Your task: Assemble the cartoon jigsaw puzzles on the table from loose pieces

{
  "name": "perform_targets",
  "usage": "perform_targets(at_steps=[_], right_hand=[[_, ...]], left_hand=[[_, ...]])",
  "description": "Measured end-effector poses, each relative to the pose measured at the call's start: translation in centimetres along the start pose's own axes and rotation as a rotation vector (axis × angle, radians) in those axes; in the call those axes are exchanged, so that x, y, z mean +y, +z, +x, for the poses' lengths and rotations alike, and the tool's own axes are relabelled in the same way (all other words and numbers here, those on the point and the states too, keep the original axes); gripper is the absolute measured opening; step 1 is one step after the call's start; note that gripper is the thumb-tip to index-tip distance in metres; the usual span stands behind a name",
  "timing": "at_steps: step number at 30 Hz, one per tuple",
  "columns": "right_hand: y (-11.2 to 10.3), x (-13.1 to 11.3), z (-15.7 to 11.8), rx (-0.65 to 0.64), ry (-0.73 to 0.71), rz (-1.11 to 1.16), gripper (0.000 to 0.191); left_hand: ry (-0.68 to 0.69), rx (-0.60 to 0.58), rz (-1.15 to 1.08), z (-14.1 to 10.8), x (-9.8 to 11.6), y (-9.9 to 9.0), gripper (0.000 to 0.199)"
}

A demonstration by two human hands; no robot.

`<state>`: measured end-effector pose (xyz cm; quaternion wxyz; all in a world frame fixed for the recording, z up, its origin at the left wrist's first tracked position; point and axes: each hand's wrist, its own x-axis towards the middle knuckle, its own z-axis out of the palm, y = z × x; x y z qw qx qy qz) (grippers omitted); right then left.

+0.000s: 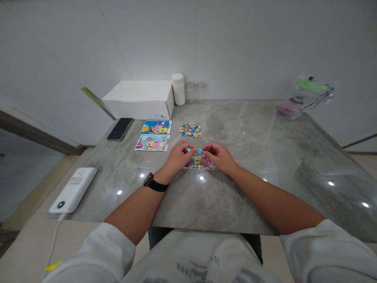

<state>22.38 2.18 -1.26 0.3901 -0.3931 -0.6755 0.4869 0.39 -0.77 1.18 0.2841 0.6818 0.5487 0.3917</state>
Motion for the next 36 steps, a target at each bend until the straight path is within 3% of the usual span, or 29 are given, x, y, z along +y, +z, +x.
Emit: perform_targets(at_steps=[13,18,28,32,36], right_hand=[[0.1,0.0,0.4,0.06,0.013,0.044,0.03],[0.3,0.1,0.4,0.057,0.033,0.027,0.034],[0.6,-0.3,0.1,0.04,0.018,0.02,0.036],[0.9,-0.4,-0.5,-0.044,-0.038,-0.091,0.04],[0.5,-0.8,-0.9,-0.101,-0.181,-0.367,0.041]], left_hand=[[0.077,-0.075,0.059,-0.5,0.6,0.5,0.016],[0.158,-0.017,0.114,-0.4,0.9,-0.3,0.021],[0.11,-0.061,0.061,-0.5,1.3,-0.3,0.007],[0.051,-0.049,0.033,0.0,0.9,-0.7,0.01],[0.031,-0.083,0.089,0.4,-0.2,-1.3,0.012]])
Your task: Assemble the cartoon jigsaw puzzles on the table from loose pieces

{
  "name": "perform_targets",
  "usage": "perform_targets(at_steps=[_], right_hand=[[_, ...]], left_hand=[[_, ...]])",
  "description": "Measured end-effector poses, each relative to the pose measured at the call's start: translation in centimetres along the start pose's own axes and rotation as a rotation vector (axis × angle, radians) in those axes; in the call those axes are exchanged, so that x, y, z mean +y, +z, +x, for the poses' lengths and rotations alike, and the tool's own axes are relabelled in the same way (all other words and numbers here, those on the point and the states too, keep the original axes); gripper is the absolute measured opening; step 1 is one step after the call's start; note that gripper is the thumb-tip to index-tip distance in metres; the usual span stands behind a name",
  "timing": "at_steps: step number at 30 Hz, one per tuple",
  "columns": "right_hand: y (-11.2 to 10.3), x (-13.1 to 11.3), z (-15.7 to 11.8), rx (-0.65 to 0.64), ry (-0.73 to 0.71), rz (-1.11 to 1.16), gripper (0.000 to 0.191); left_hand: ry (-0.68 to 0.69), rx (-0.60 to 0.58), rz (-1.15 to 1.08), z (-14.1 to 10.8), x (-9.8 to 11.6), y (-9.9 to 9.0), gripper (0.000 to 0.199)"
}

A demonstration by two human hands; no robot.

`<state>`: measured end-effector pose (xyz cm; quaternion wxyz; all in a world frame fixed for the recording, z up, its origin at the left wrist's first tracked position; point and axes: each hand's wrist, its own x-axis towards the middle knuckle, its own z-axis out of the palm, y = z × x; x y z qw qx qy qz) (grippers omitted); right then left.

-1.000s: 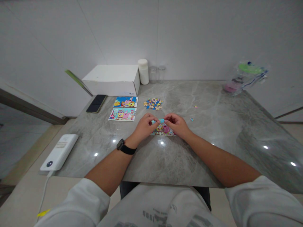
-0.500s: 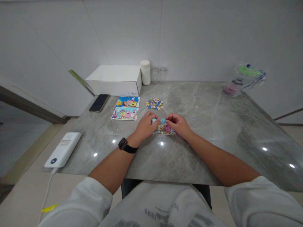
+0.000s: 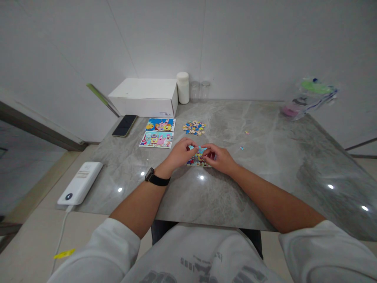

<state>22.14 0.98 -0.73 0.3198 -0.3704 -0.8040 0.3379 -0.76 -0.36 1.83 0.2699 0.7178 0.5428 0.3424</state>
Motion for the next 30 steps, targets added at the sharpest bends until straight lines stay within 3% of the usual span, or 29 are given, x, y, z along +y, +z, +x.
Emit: perform_targets(at_steps=[6,14,30], right_hand=[[-1.0,1.0,0.1,0.046,-0.218,-0.285,0.027],[-0.9,0.5,-0.2,-0.09,-0.524,-0.416,0.013],[-0.6,0.7,-0.3,-0.156,-0.543,-0.442,0.014]], left_hand=[[0.149,-0.131,0.186,-0.2,-1.9,-0.8,0.011],[0.201,-0.248,0.285,-1.0,-0.9,-0.6,0.016],[0.185,-0.273,0.344,-1.1,-0.3,-0.4,0.019]])
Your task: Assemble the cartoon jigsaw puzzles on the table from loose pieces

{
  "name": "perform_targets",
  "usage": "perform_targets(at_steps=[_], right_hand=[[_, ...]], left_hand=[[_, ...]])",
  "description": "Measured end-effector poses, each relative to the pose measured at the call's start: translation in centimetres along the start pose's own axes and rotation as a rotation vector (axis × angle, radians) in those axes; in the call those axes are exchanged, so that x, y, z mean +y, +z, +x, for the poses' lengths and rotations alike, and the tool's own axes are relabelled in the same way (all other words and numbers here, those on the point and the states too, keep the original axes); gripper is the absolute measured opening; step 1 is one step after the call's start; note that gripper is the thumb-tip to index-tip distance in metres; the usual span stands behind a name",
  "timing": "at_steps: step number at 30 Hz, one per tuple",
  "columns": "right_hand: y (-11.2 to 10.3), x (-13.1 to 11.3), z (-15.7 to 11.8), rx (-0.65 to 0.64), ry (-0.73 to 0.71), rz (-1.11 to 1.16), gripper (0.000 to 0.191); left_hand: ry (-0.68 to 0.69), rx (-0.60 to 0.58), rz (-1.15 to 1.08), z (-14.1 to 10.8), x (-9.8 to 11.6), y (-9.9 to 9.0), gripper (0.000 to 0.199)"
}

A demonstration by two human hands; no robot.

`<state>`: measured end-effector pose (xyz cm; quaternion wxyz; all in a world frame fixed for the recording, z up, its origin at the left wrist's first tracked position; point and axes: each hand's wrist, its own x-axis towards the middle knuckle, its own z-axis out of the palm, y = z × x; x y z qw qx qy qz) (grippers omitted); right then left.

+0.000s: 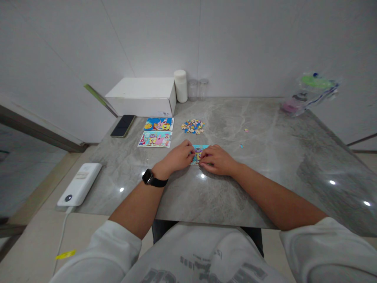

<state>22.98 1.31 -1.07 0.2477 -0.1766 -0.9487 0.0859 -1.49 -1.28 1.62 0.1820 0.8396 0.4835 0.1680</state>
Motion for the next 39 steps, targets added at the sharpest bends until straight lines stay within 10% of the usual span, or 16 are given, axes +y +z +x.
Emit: perform_targets(at_steps=[35,39], right_hand=[[-0.1,-0.1,0.1,-0.04,0.028,-0.002,0.018],[0.1,0.0,0.0,-0.034,0.043,0.035,0.018]], left_hand=[[0.002,-0.003,-0.024,0.1,-0.6,0.5,0.02],[-0.024,0.165,-0.079,0.3,-0.9,-0.2,0.021]])
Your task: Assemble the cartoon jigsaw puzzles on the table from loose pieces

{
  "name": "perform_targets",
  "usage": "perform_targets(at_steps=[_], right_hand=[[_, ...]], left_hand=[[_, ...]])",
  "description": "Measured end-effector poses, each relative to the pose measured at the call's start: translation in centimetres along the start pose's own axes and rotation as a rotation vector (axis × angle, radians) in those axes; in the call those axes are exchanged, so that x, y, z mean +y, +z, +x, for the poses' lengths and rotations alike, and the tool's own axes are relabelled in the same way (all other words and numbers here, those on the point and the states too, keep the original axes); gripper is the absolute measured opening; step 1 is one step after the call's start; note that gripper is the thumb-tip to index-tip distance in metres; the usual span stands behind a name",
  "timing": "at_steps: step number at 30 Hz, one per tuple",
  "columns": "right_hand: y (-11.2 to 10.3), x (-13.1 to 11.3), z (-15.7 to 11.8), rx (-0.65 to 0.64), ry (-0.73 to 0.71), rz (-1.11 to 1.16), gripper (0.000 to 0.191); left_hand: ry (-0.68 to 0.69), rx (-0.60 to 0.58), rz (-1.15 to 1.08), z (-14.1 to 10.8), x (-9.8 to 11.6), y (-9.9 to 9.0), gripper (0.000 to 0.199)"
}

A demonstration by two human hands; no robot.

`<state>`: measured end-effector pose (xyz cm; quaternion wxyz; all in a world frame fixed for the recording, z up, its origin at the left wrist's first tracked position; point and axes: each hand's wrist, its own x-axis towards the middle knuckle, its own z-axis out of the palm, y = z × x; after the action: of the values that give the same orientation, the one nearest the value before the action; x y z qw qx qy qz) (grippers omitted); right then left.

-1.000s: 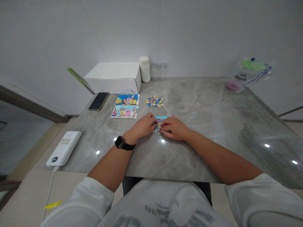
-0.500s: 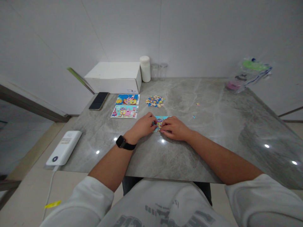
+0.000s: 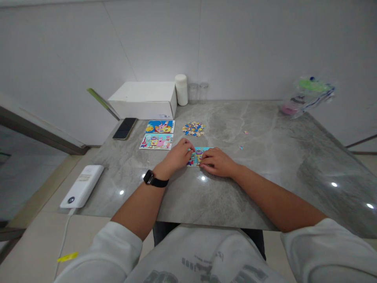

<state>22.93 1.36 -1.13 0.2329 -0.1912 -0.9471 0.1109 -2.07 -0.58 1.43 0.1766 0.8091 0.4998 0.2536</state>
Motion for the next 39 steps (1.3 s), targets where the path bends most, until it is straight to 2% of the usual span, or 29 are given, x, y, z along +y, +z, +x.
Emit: perform_targets(at_steps=[3,6,11,15,16,18,22,25,29,35,37,39], right_hand=[[0.0,0.1,0.0,-0.011,0.015,0.054,0.02],[-0.2,0.1,0.1,0.003,0.042,0.092,0.022],[-1.4,0.9,0.3,0.19,0.21,0.119,0.022],[-4.6,3.3,-0.3,0.401,0.477,0.012,0.019],[-5.8,4.2,-0.8,0.406,0.529,-0.031,0.018],[-8.1,5.9,-2.3,0.361,0.634,-0.112,0.016],[-11.1,8.8,-5.8,0.138,0.848,-0.171,0.016],[-11.0,10.0,-7.5,-0.023,0.902,-0.162,0.016],[-9.8,10.6,-7.8,-0.154,0.867,-0.166,0.014],[-10.1,10.5,-7.4,-0.246,0.902,-0.096,0.011],[-10.3,10.2,-7.1,-0.238,0.906,-0.029,0.012],[-10.0,9.6,-6.6,-0.176,0.882,0.062,0.01]], left_hand=[[-0.046,0.157,-0.004,0.2,0.3,-0.8,0.022],[-0.083,0.214,0.01,0.2,0.6,-1.2,0.024],[-0.076,0.19,0.045,0.2,0.7,-0.8,0.018],[-0.044,0.16,0.06,0.1,0.6,-0.3,0.017],[-0.043,0.161,0.06,0.1,0.6,-0.3,0.017],[-0.04,0.171,0.055,0.1,0.7,-0.3,0.018],[-0.03,0.172,0.047,0.1,0.7,-0.3,0.016],[-0.04,0.166,0.063,0.1,0.5,0.0,0.017],[-0.043,0.177,0.077,0.1,0.2,0.2,0.018],[-0.054,0.182,0.076,0.1,0.3,0.0,0.018],[-0.052,0.189,0.074,0.1,0.4,0.0,0.017],[-0.044,0.19,0.069,0.1,0.5,0.0,0.018]])
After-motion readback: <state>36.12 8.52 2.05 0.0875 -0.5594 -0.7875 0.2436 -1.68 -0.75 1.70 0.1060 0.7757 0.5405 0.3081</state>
